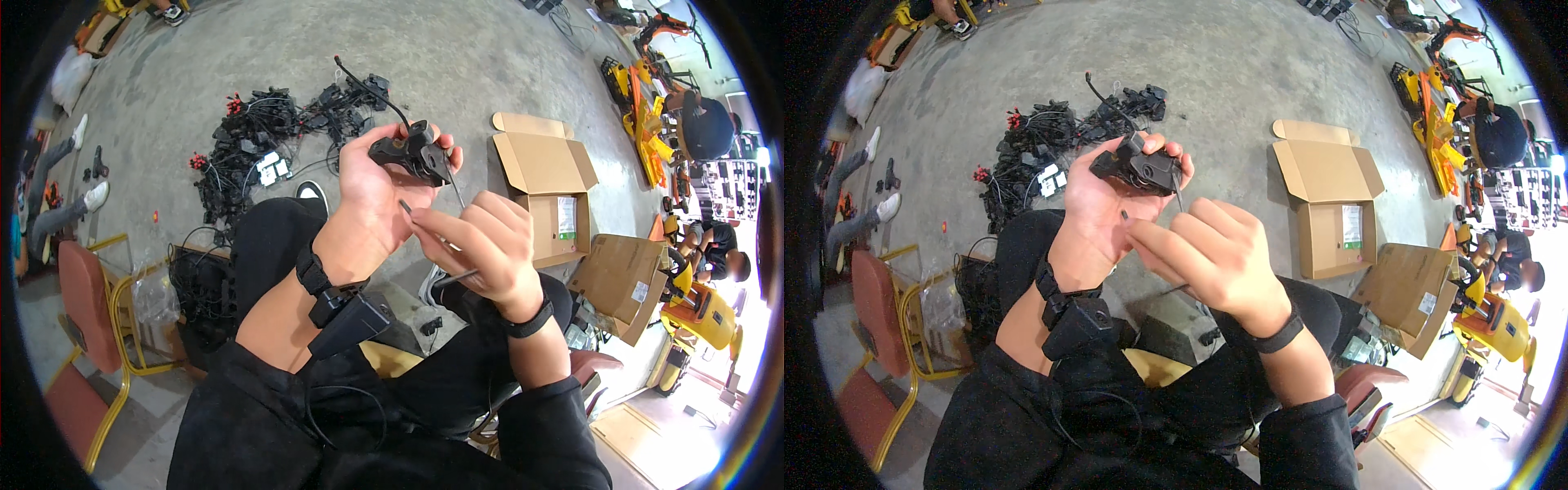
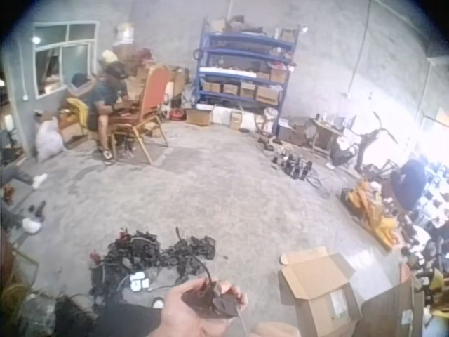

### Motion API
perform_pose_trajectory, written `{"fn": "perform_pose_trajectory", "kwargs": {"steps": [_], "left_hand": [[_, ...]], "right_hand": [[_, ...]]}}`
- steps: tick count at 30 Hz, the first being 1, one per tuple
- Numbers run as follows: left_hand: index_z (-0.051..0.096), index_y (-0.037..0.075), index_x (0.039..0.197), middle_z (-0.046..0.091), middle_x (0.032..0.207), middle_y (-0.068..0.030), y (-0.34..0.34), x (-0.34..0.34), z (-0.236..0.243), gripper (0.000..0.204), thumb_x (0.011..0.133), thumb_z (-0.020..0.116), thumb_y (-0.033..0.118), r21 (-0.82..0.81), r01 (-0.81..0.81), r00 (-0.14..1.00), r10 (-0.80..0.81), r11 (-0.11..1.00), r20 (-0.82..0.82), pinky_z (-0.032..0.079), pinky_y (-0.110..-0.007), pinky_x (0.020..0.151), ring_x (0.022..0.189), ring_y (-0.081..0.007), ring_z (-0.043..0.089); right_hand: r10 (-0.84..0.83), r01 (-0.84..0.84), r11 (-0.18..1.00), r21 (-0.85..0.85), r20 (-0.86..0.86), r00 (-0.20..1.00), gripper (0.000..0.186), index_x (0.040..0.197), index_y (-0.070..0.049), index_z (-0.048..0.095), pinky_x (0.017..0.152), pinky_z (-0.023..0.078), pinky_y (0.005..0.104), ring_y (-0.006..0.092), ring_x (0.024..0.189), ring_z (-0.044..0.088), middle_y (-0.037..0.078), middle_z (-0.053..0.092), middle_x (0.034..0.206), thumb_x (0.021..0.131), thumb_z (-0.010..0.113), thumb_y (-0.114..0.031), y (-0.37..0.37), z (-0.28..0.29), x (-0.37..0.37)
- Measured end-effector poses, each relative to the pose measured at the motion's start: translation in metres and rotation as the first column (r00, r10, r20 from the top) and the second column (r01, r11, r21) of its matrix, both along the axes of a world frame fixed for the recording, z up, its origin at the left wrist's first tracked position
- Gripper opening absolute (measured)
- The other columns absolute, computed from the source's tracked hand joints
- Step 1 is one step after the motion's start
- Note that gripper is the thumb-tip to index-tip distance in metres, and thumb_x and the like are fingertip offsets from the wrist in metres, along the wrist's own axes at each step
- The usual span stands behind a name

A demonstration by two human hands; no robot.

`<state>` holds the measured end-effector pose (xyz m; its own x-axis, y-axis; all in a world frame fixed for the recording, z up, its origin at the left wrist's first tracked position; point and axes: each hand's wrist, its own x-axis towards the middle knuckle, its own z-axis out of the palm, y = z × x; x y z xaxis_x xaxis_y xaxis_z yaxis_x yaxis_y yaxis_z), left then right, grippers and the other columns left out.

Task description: The person sits on the floor and uses a screwdriver to unscrew and disassemble a small black electronic component held in a clamp. They remove a screw, inspect the internal parts, and then reassemble the component by screwing it back together.

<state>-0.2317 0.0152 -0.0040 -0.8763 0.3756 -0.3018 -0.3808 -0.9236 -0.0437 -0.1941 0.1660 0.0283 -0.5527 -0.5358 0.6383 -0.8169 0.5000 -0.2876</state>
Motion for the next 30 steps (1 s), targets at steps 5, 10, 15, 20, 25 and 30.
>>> {"fn": "perform_pose_trajectory", "kwargs": {"steps": [5, 10, 15, 20, 25, 30], "left_hand": [[0.049, 0.0, 0.091, 0.053, 0.085, -0.0112, 0.001, 0.003, 0.003, 0.023, 0.09, 0.038, 0.02, 0.019, 0.027, 1.0, -0.027, 0.999, -0.006, 0.044, -0.045, 0.093, 0.094, -0.0281, 0.052], [0.052, 0.001, 0.086, 0.058, 0.086, -0.0126, 0.0, 0.003, 0.007, 0.026, 0.094, 0.038, 0.021, -0.01, 0.048, 0.999, -0.048, 0.999, 0.016, 0.05, -0.044, 0.084, 0.087, -0.0273, 0.057], [0.051, 0.001, 0.089, 0.056, 0.087, -0.0128, 0.003, 0.002, 0.005, 0.025, 0.093, 0.037, 0.021, -0.038, 0.118, 0.989, -0.114, 0.992, 0.096, 0.048, -0.045, 0.085, 0.088, -0.0288, 0.055], [0.051, 0.0, 0.09, 0.057, 0.088, -0.0135, 0.006, 0.005, 0.005, 0.026, 0.094, 0.036, 0.021, 0.015, 0.163, 0.971, -0.163, 0.987, 0.177, 0.049, -0.045, 0.082, 0.087, -0.0291, 0.055], [0.053, 0.001, 0.087, 0.057, 0.087, -0.0123, 0.003, -0.002, -0.009, 0.03, 0.093, 0.038, 0.026, -0.21, 0.26, 0.958, -0.223, 0.943, 0.181, 0.048, -0.041, 0.083, 0.087, -0.0296, 0.055], [0.055, 0.004, 0.082, 0.058, 0.077, -0.0119, 0.002, -0.004, -0.006, 0.028, 0.092, 0.04, 0.026, -0.405, 0.214, 0.957, -0.109, 0.889, 0.268, 0.05, -0.039, 0.072, 0.078, -0.028, 0.058]], "right_hand": [[-0.036, 0.035, 0.994, 0.105, 0.013, 0.999, 0.035, 0.103, -0.013, 0.071, 0.051, 0.042, 0.0288, 0.0142, 0.059, 0.048, -0.002, 0.041, 0.065, 0.068, 0.075, -0.013, 0.001, 0.0, 0.0], [-0.054, 0.052, 0.997, 0.062, 0.032, 0.998, 0.038, 0.105, -0.012, 0.072, 0.05, 0.042, 0.0298, 0.0147, 0.057, 0.048, -0.002, 0.042, 0.064, 0.068, 0.075, -0.01, 0.002, 0.002, 0.0], [-0.047, 0.047, 0.998, -0.032, 0.003, 0.999, 0.037, 0.104, -0.01, 0.072, 0.049, 0.04, 0.03, 0.0147, 0.054, 0.047, -0.002, 0.043, 0.063, 0.067, 0.076, -0.007, 0.006, 0.001, -0.001], [-0.054, 0.05, 0.996, -0.079, -0.047, 0.997, 0.041, 0.103, -0.011, 0.072, 0.048, 0.038, 0.0289, 0.0145, 0.054, 0.045, -0.002, 0.042, 0.064, 0.063, 0.079, -0.008, 0.014, 0.01, 0.005], [-0.163, 0.162, 0.985, 0.06, 0.004, 0.987, 0.04, 0.104, -0.016, 0.072, 0.057, 0.041, 0.0309, 0.0172, 0.061, 0.047, 0.0, 0.044, 0.068, 0.065, 0.078, -0.009, 0.01, 0.004, -0.004], [-0.203, 0.194, 0.968, 0.16, 0.037, 0.979, 0.039, 0.109, -0.016, 0.071, 0.059, 0.041, 0.0313, 0.0177, 0.062, 0.046, 0.001, 0.04, 0.068, 0.071, 0.074, -0.01, 0.006, -0.003, -0.005]]}}
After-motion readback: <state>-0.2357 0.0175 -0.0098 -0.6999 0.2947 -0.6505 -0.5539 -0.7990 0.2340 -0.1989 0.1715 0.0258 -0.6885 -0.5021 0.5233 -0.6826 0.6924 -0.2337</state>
